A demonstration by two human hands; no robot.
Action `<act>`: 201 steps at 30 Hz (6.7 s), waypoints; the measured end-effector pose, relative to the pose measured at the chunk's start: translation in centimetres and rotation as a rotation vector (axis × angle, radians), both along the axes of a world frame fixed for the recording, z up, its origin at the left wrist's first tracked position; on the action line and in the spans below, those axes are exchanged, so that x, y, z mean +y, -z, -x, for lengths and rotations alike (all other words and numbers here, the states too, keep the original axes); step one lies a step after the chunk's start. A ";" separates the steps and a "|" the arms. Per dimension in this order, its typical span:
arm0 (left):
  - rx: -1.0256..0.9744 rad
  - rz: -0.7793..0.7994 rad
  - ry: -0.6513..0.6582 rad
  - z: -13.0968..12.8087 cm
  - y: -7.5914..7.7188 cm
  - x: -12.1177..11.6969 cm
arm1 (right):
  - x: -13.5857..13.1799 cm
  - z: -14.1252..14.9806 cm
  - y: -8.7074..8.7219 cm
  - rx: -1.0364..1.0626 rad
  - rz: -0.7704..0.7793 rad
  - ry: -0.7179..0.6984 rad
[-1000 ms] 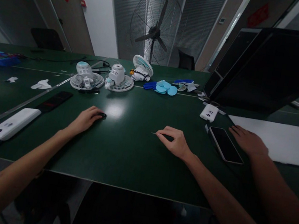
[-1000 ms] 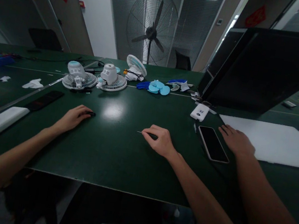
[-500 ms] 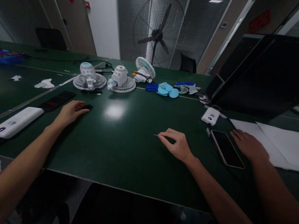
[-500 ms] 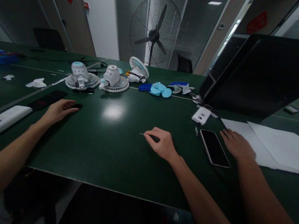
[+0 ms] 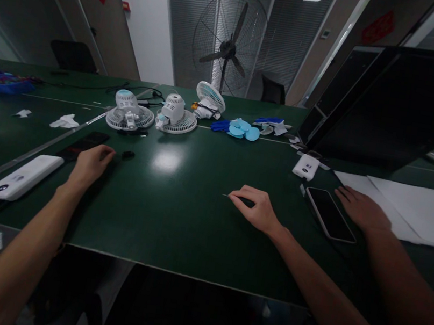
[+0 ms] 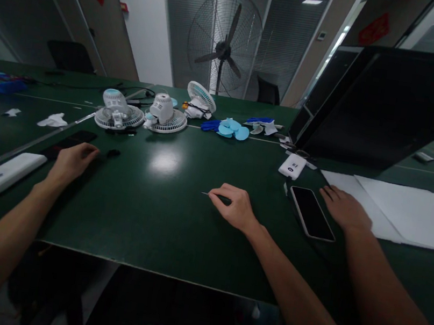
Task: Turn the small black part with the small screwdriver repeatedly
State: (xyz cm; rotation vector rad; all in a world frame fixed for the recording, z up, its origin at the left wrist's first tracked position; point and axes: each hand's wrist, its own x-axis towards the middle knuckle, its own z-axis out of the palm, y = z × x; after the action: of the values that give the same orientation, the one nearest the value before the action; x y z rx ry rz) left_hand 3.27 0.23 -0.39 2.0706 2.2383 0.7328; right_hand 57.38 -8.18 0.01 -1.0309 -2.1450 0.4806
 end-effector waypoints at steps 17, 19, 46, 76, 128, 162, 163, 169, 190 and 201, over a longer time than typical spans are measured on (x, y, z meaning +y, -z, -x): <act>-0.025 -0.151 0.102 -2.1 0.5 1.3 | 0.1 0.0 0.2 -0.010 -0.002 -0.020; -0.021 -0.122 0.113 -2.1 0.7 1.4 | 0.1 0.0 0.1 -0.017 0.004 -0.021; -0.021 -0.072 0.161 -1.7 1.3 1.8 | 0.3 0.0 0.3 -0.033 0.005 -0.017; -0.260 0.161 0.980 -25.9 -0.6 -8.1 | -0.2 0.7 0.7 -0.210 -0.104 -0.066; -0.011 0.031 0.413 -5.7 1.1 1.4 | 0.1 0.0 0.6 -0.109 -0.046 -0.035; 0.030 0.033 -0.135 4.3 1.2 0.6 | 0.2 -0.1 0.8 -0.148 -0.028 -0.053; 0.027 0.019 -0.143 4.2 1.1 0.6 | 0.2 -0.1 0.8 -0.146 -0.029 -0.053; -0.071 -0.045 -0.174 3.5 0.5 0.0 | 0.2 -0.1 0.6 -0.146 -0.040 -0.051; -0.298 -0.122 -0.188 2.8 0.6 -0.3 | 0.3 -0.2 0.8 -0.156 -0.034 -0.055; -0.422 -0.139 -0.195 3.0 1.0 0.0 | 0.4 -0.2 0.7 -0.152 -0.013 -0.058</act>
State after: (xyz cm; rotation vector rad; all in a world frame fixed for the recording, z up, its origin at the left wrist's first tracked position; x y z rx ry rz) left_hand 0.22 0.20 -1.37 1.5617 2.2078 1.2356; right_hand 57.56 -7.83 -0.74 -1.0291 -2.3151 0.4267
